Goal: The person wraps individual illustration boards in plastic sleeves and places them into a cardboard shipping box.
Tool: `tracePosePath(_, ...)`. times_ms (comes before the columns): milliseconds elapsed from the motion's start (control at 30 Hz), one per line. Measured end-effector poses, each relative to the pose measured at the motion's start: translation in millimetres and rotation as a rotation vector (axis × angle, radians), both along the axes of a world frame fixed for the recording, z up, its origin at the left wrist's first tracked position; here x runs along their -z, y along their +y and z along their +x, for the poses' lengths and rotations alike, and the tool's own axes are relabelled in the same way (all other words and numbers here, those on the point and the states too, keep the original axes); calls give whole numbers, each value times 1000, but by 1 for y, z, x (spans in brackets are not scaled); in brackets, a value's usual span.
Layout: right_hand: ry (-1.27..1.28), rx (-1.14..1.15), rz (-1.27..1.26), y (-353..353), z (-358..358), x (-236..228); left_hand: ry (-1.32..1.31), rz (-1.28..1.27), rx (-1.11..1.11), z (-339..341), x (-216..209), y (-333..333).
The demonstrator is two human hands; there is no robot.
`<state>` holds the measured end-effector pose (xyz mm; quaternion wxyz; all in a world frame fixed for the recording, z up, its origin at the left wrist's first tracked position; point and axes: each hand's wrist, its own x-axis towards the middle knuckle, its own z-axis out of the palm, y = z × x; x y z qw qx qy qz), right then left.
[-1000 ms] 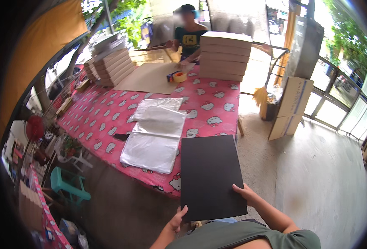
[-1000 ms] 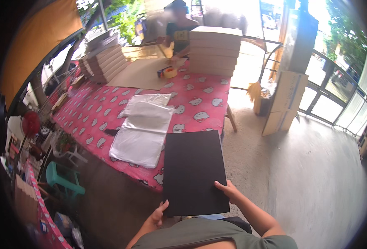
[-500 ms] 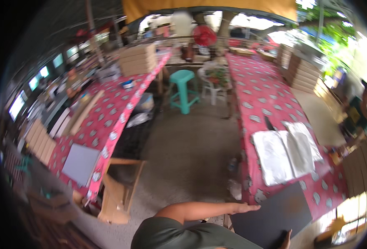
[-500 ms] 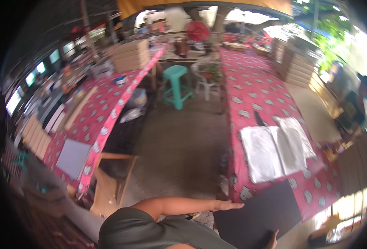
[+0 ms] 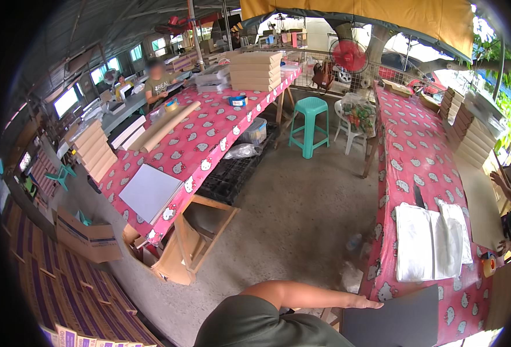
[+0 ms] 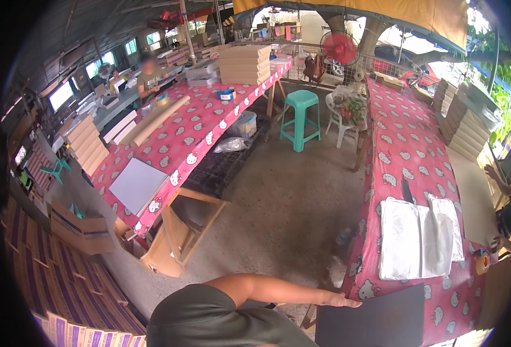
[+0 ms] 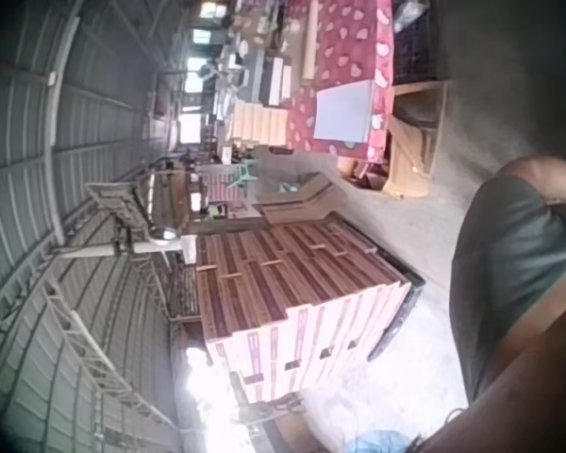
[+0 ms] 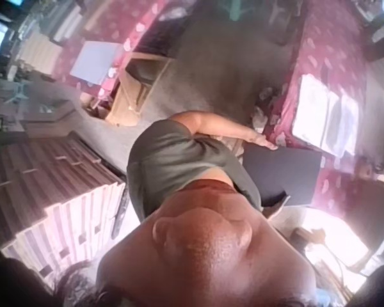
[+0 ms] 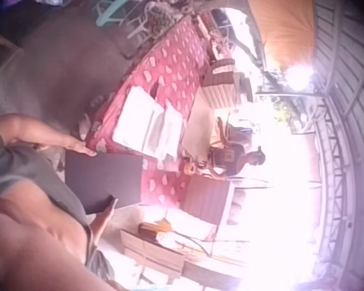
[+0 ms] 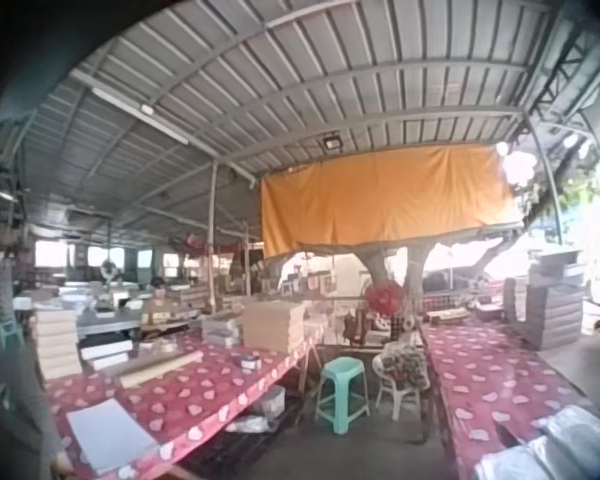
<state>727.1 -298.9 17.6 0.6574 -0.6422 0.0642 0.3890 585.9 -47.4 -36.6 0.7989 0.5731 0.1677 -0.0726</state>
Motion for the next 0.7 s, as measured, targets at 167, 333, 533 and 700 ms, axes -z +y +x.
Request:
tracePosePath(167, -7, 20, -9, 5, -1, -1, 19, 538, -210, -42, -74, 139)
tracePosePath(333, -22, 34, -33, 7, 0, 1, 374, 1635, -1393, -171, -314, 364)
tracePosePath(533, -29, 61, -67, 6, 3, 0, 934, 1527, -1541, -272, -483, 380)
tracePosePath(700, -40, 86, -84, 3, 8, 1, 595, 1386, -1183, -240, -406, 392)
